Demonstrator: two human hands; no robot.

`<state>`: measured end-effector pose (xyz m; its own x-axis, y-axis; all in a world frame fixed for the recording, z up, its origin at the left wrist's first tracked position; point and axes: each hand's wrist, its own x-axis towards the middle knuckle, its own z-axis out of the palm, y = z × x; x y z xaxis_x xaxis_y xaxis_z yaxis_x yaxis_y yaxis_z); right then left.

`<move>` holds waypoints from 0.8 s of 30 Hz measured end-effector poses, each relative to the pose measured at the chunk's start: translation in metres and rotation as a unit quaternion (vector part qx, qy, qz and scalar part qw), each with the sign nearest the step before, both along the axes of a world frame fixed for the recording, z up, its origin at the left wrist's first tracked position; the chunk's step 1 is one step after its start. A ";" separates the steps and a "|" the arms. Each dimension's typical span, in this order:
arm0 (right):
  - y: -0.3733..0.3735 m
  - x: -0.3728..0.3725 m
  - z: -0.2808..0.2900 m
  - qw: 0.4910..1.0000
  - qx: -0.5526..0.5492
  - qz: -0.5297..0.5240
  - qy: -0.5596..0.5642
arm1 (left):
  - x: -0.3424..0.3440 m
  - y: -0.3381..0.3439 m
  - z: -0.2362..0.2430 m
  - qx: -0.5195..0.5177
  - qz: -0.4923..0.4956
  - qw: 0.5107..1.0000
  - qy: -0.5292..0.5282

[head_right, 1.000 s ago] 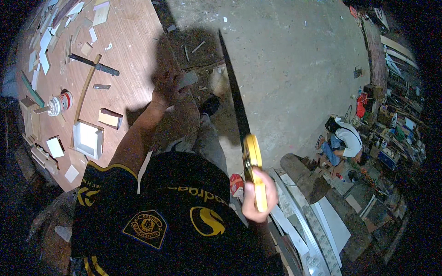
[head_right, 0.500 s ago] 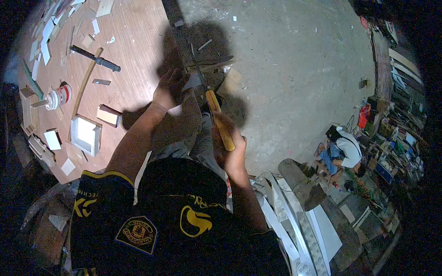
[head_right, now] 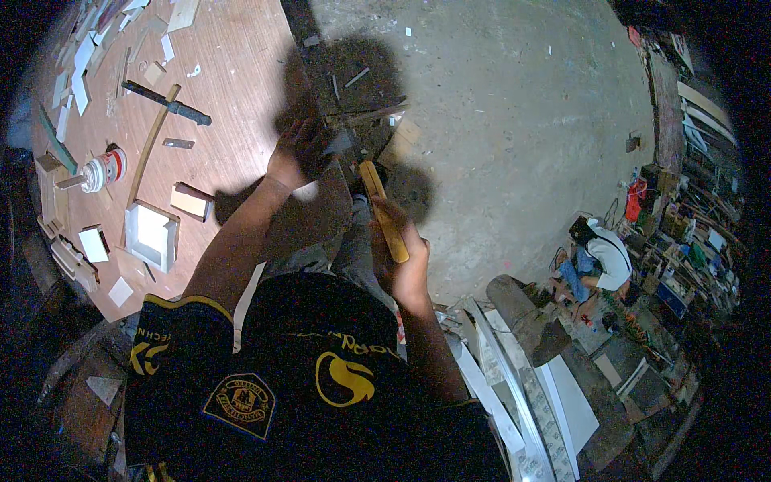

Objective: Sanding, sawing, and marking wood pieces to build a small box.

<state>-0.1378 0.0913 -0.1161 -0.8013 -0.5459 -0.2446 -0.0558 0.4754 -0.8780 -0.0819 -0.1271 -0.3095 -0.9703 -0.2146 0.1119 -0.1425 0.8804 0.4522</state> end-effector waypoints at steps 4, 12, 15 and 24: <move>0.001 0.000 0.006 1.000 0.015 0.011 0.000 | 0.001 0.001 -0.004 -0.024 0.000 0.999 -0.022; -0.011 0.005 0.016 1.000 0.018 0.006 0.004 | 0.001 0.002 -0.011 -0.019 -0.010 0.997 -0.070; -0.021 0.009 0.027 0.992 0.044 -0.049 -0.109 | 0.000 0.001 -0.014 -0.024 -0.012 0.998 -0.060; -0.040 -0.001 0.043 0.998 0.063 0.001 -0.004 | 0.001 -0.001 0.002 -0.036 -0.045 0.996 -0.067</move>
